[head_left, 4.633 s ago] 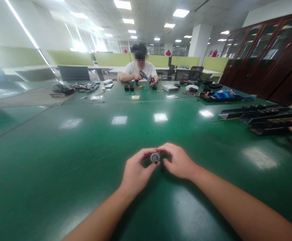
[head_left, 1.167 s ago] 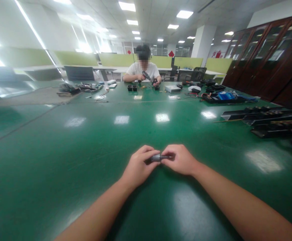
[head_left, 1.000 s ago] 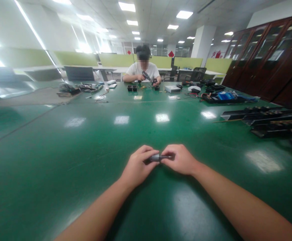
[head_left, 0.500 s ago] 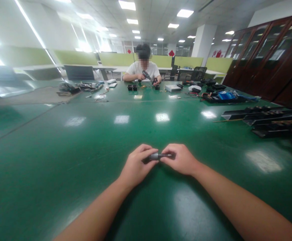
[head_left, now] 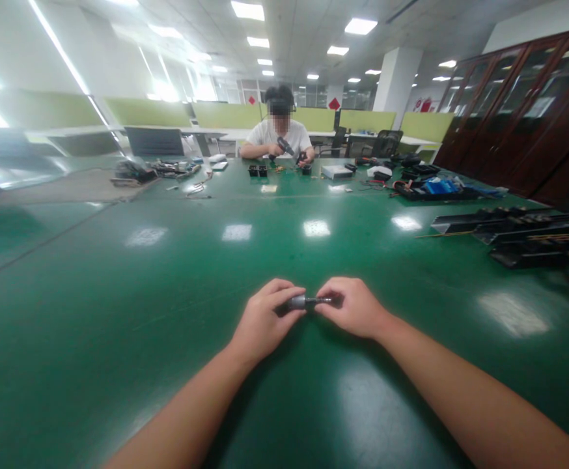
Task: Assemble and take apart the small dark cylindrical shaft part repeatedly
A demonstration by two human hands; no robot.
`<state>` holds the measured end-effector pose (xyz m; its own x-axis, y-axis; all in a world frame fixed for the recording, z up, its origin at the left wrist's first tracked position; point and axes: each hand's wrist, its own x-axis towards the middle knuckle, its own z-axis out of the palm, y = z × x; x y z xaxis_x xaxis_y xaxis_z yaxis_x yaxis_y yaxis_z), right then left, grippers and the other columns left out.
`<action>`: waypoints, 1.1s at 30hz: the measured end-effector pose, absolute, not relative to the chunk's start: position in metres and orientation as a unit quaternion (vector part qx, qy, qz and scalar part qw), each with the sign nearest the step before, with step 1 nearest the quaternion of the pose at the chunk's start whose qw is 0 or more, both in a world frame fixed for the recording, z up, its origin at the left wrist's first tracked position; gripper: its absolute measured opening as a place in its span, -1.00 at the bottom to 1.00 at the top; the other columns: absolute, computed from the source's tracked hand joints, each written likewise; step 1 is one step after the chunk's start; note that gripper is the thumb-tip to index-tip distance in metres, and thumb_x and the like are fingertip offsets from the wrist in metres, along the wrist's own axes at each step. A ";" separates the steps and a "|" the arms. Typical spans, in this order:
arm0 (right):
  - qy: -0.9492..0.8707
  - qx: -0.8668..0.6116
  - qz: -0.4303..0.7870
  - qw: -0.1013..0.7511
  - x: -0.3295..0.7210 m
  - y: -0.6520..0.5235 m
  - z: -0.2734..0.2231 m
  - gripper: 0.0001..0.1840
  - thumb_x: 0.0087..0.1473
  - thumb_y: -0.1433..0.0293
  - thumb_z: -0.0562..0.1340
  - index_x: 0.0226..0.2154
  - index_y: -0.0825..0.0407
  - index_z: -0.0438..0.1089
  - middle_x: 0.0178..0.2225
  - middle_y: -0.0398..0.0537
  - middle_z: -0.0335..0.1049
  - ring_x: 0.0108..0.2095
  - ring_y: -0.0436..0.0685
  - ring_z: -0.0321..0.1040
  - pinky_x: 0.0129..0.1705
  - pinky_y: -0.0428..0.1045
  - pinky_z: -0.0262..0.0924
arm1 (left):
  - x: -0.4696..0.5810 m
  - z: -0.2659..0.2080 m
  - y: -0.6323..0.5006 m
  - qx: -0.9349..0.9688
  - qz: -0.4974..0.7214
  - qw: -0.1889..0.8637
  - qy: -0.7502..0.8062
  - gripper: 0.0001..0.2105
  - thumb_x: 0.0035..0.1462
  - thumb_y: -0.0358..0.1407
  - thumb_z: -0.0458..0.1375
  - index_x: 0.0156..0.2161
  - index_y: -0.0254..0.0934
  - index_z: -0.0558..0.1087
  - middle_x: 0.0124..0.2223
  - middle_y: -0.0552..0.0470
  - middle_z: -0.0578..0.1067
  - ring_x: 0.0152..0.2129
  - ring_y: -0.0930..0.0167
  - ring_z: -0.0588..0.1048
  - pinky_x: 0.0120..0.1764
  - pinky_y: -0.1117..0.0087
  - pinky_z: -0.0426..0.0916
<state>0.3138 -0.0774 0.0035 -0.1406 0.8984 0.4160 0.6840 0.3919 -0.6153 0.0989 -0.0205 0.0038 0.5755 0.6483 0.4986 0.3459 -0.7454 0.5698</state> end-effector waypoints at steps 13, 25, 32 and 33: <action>-0.728 -0.550 0.137 0.386 0.314 -0.078 0.006 -0.94 -0.03 0.46 0.34 -0.39 0.03 0.52 -0.45 -0.14 0.48 -0.44 0.03 0.35 -0.36 -0.08 0.19 | 0.097 0.006 -0.018 0.858 0.364 0.209 0.296 -0.76 0.08 -0.40 0.29 -0.11 -0.16 0.55 -0.13 0.03 0.51 -0.19 0.39 0.49 -0.09 0.36 0.41; -0.721 -0.555 0.142 0.391 0.315 -0.079 0.009 -0.96 -0.04 0.46 0.35 -0.42 0.04 0.52 -0.46 -0.14 0.48 -0.46 0.02 0.36 -0.37 -0.08 0.19 | 0.094 0.008 -0.016 0.858 0.360 0.208 0.301 -0.77 0.06 -0.43 0.26 -0.14 -0.17 0.52 -0.12 0.04 0.52 -0.16 0.38 0.48 -0.05 0.36 0.39; -0.686 -0.572 0.169 0.416 0.314 -0.077 0.008 -0.97 -0.02 0.43 0.34 -0.43 0.06 0.50 -0.46 -0.13 0.50 -0.44 0.03 0.39 -0.34 -0.08 0.23 | 0.089 0.008 -0.002 0.746 0.433 0.217 0.456 -0.66 0.00 -0.16 0.32 -0.10 -0.22 0.52 -0.14 -0.04 0.56 -0.20 0.27 0.51 -0.03 0.19 0.39; -0.690 -0.570 0.171 0.412 0.313 -0.077 0.007 -0.97 -0.02 0.43 0.34 -0.44 0.06 0.50 -0.46 -0.13 0.50 -0.44 0.03 0.39 -0.35 -0.08 0.23 | 0.088 0.008 0.001 0.717 0.448 0.239 0.478 -0.62 -0.02 -0.12 0.33 -0.09 -0.23 0.51 -0.15 -0.06 0.56 -0.22 0.26 0.52 -0.05 0.19 0.40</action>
